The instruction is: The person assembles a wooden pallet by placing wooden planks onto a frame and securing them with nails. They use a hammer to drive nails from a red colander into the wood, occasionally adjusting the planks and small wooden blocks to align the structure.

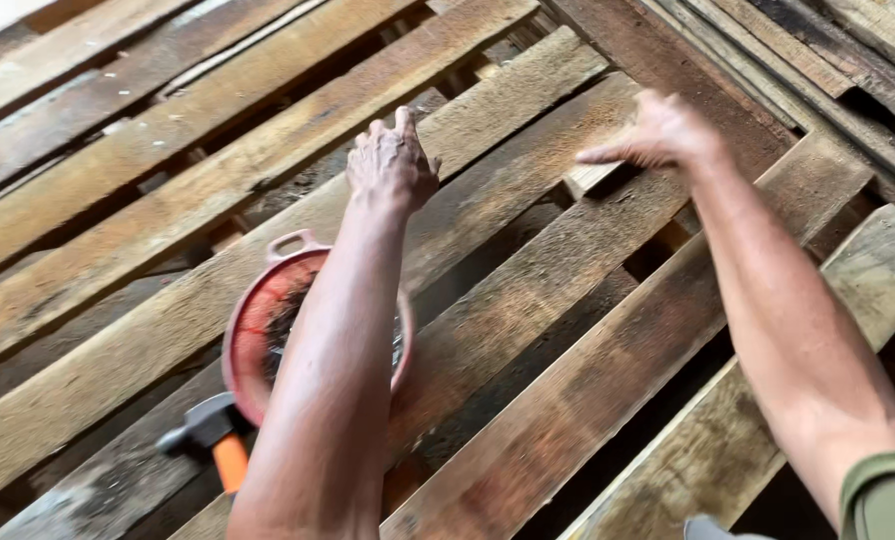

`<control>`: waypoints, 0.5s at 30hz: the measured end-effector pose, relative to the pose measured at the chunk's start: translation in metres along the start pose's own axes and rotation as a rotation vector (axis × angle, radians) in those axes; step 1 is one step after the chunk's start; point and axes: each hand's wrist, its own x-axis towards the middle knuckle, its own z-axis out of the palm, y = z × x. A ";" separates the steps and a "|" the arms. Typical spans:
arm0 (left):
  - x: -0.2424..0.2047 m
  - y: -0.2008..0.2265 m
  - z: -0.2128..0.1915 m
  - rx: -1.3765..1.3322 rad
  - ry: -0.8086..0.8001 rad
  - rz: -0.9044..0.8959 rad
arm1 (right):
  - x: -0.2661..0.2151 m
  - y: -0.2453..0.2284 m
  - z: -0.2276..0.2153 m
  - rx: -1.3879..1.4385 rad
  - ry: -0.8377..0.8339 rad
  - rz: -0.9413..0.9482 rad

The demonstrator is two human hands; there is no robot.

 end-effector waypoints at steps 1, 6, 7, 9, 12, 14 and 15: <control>0.013 0.010 0.007 -0.005 -0.009 0.002 | 0.015 0.014 0.010 -0.004 -0.003 0.009; 0.039 0.026 0.018 0.192 -0.183 -0.009 | 0.079 0.067 0.064 -0.288 0.241 -0.249; 0.041 0.024 0.021 0.194 -0.194 -0.009 | 0.078 0.070 0.066 -0.287 0.232 -0.244; 0.043 0.018 0.025 0.168 -0.232 0.038 | 0.076 0.073 0.068 -0.224 0.304 -0.307; 0.048 0.013 0.027 0.163 -0.258 0.091 | 0.081 0.079 0.072 -0.246 0.366 -0.391; 0.049 0.012 0.042 0.235 -0.181 0.118 | 0.080 0.086 0.072 -0.087 0.430 -0.490; 0.049 0.011 0.051 0.308 -0.110 0.150 | 0.080 0.090 0.073 0.075 0.487 -0.579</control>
